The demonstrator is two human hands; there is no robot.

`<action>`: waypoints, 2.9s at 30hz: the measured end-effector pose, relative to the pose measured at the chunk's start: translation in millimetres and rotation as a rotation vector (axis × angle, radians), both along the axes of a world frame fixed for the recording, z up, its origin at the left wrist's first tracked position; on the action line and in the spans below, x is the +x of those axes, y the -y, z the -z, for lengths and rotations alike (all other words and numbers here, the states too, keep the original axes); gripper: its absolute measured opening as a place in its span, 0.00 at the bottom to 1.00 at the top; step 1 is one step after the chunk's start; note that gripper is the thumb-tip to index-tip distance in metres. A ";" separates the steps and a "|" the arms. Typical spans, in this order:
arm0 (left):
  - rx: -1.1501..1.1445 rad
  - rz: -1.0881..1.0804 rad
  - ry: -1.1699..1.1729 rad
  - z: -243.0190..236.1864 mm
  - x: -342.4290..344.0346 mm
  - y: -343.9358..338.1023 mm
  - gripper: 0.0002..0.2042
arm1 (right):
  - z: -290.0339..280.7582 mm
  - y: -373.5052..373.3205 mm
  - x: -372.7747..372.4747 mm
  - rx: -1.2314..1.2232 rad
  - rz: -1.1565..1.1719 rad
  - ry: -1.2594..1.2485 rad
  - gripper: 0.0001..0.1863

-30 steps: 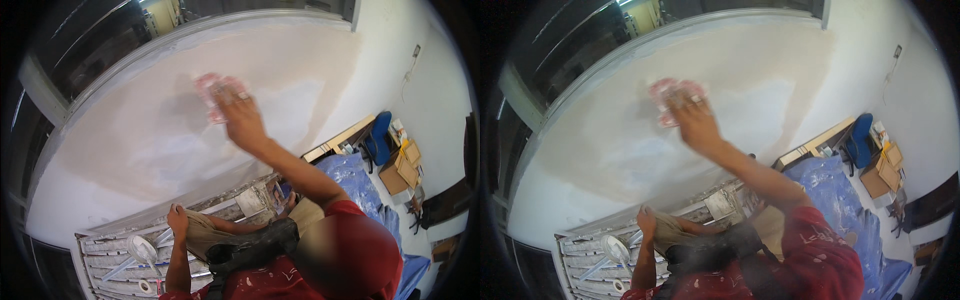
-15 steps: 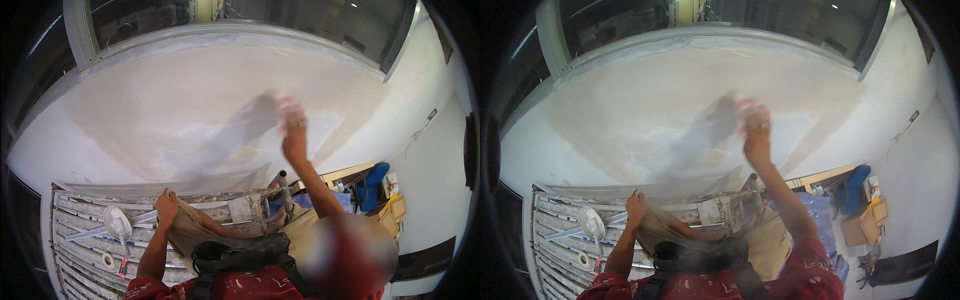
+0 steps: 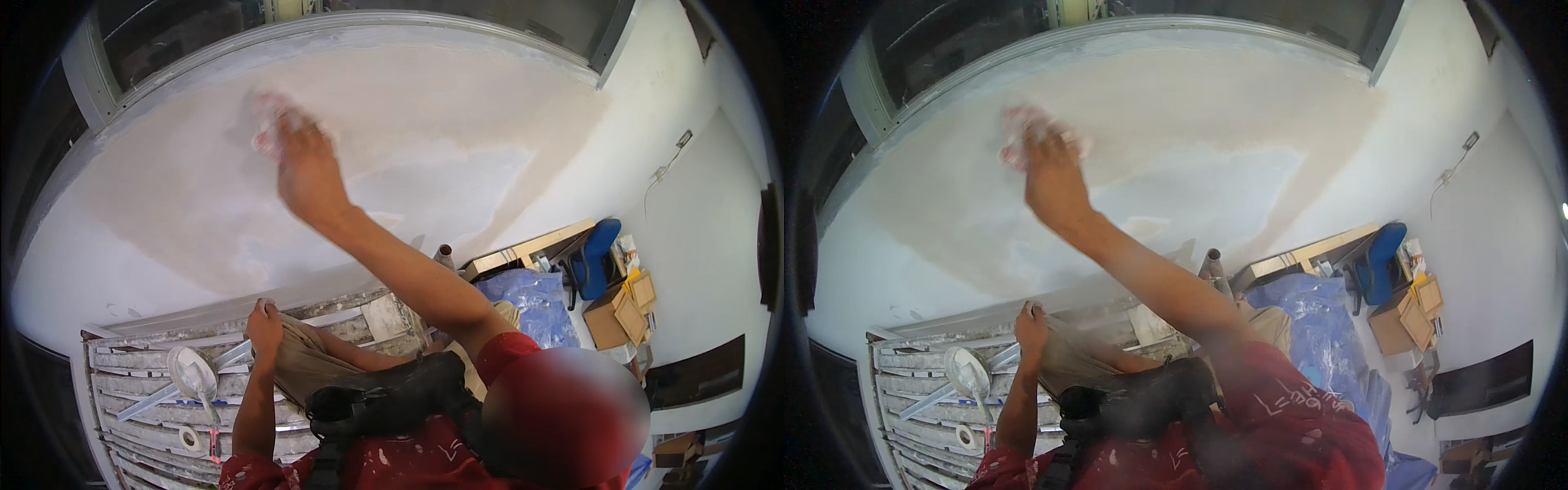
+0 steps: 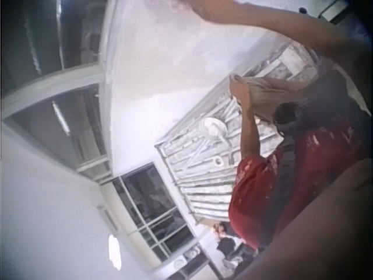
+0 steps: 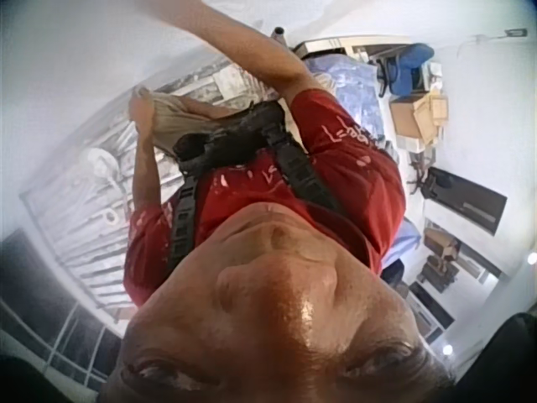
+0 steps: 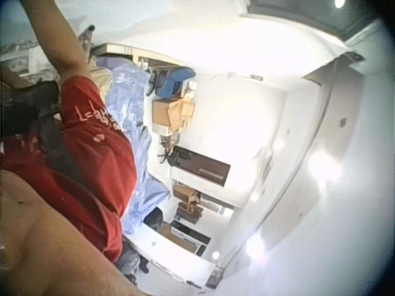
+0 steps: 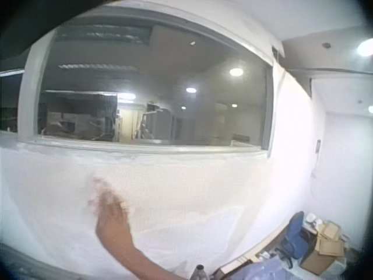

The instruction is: The person scoops plaster from a container onto putty knives, applies and smooths the plaster onto the wall, and scrapes the compound between the tools.

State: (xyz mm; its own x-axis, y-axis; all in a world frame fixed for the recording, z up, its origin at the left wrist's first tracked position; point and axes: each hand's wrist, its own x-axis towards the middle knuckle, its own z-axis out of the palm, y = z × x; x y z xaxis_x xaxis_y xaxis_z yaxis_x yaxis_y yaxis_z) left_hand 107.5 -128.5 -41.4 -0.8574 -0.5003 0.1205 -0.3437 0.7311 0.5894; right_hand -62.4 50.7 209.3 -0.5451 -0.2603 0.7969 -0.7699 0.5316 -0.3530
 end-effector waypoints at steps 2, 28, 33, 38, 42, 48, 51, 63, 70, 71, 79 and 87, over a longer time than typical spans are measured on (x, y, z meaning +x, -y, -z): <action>0.002 -0.008 -0.027 -4.0 2.6 -1.9 0.13 | 8.9 -15.2 16.8 -0.010 -0.087 -0.040 0.33; -0.009 -0.009 0.003 -8.5 -5.8 -11.0 0.15 | -22.2 -265.4 -85.5 -0.572 0.259 0.023 0.34; -0.052 -0.053 -0.003 -5.4 -5.7 -8.7 0.14 | -8.8 -79.4 -69.0 -0.449 0.192 -0.278 0.33; -0.040 -0.052 -0.025 -8.9 -1.4 -10.2 0.14 | -0.2 14.9 44.1 -0.157 -0.287 -0.019 0.35; -0.005 -0.031 -0.086 -7.2 0.2 -11.3 0.14 | 29.4 -88.1 45.4 -0.379 -0.301 0.236 0.26; -0.055 -0.059 -0.023 -3.6 -10.0 -27.8 0.16 | 53.9 -372.0 -28.2 -1.195 0.193 0.383 0.13; -0.145 -0.080 -0.102 16.7 -10.4 -7.7 0.17 | 12.4 -434.1 -68.6 -0.951 0.412 0.147 0.24; -0.196 0.020 -0.046 21.0 -15.1 1.2 0.17 | -32.4 -530.2 -179.5 -0.849 0.707 -0.010 0.29; -0.187 0.019 0.110 2.2 -22.9 -20.3 0.17 | -15.0 -341.3 -112.7 -0.578 0.599 0.009 0.18; -0.177 0.027 0.098 3.9 -25.2 -26.0 0.18 | -3.0 -313.1 -99.0 -0.549 0.491 0.029 0.19; -0.091 -0.007 0.044 19.0 -19.8 -7.0 0.20 | 29.3 -396.8 -43.8 -1.387 -0.314 0.544 0.09; -0.211 -0.059 0.194 10.3 -25.0 -15.4 0.17 | 35.9 -497.4 -65.4 -1.372 -0.423 0.388 0.17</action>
